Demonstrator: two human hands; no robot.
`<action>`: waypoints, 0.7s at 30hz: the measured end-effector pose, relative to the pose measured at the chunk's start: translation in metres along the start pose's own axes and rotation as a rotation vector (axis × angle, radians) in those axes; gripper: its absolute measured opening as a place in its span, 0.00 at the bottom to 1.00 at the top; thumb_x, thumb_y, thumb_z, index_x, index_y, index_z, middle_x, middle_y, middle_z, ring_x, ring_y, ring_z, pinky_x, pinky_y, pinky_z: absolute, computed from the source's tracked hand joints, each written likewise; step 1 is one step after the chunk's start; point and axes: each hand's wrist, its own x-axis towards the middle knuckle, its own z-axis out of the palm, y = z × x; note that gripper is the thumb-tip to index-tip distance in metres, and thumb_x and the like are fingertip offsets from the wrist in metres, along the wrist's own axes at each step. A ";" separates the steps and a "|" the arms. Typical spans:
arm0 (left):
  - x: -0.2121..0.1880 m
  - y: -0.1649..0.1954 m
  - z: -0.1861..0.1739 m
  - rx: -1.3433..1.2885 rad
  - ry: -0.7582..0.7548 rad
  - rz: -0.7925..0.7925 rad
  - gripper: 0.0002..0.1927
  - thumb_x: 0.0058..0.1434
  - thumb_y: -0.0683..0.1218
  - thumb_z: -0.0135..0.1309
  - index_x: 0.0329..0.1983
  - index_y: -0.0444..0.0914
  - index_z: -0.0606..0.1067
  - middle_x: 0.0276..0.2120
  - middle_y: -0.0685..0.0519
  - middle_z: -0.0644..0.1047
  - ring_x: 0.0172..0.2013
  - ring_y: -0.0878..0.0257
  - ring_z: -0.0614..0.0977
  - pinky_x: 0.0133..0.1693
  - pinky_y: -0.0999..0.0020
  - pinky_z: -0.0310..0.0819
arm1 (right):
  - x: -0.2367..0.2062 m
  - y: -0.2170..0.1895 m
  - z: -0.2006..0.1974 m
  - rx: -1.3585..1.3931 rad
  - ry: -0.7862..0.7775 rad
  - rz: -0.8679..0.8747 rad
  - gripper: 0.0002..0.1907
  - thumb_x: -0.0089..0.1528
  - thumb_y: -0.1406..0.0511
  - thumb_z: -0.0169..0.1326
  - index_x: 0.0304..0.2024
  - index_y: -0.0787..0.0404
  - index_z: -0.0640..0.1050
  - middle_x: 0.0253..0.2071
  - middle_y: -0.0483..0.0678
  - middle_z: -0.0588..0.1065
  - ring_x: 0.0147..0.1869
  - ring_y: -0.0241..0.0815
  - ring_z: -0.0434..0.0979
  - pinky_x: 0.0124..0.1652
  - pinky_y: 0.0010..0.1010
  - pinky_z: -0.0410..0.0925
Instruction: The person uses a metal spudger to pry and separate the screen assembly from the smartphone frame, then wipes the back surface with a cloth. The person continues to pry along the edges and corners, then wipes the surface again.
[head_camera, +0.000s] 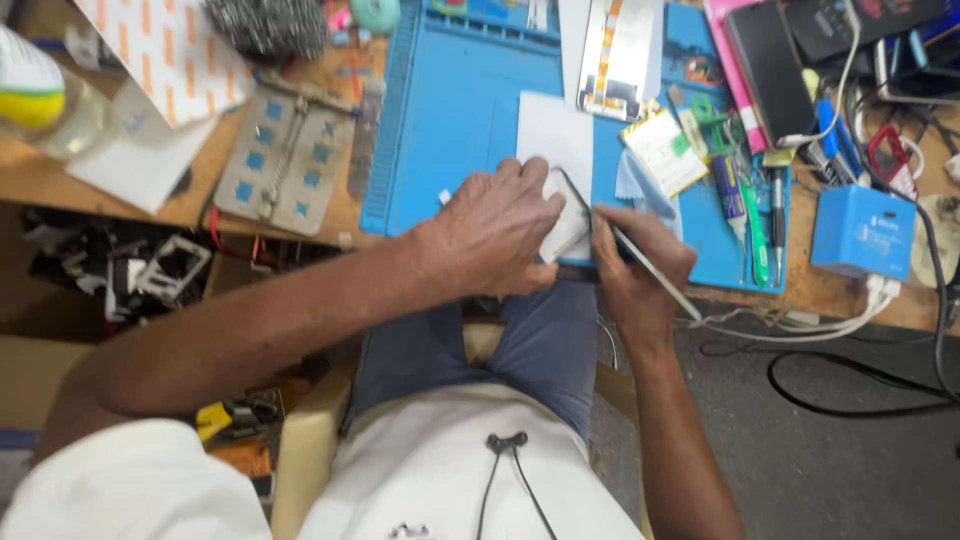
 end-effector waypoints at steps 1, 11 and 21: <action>0.001 0.000 0.000 0.010 0.002 -0.011 0.29 0.47 0.60 0.66 0.36 0.30 0.75 0.37 0.39 0.71 0.40 0.44 0.77 0.30 0.51 0.77 | 0.001 0.000 0.000 -0.011 0.008 -0.034 0.07 0.64 0.73 0.62 0.46 0.66 0.83 0.40 0.53 0.82 0.42 0.36 0.83 0.42 0.26 0.73; 0.002 0.000 0.000 0.016 -0.013 -0.017 0.29 0.47 0.60 0.66 0.36 0.30 0.76 0.37 0.39 0.71 0.40 0.44 0.77 0.33 0.52 0.78 | 0.011 -0.007 0.001 0.017 -0.016 0.003 0.07 0.65 0.72 0.62 0.45 0.66 0.84 0.38 0.52 0.82 0.39 0.36 0.81 0.39 0.27 0.72; 0.004 -0.004 0.003 -0.017 -0.010 -0.023 0.28 0.46 0.59 0.65 0.36 0.31 0.76 0.39 0.39 0.71 0.42 0.43 0.77 0.35 0.50 0.78 | 0.020 -0.009 0.007 0.043 -0.034 -0.025 0.06 0.66 0.71 0.62 0.44 0.67 0.83 0.38 0.52 0.82 0.40 0.35 0.82 0.41 0.27 0.72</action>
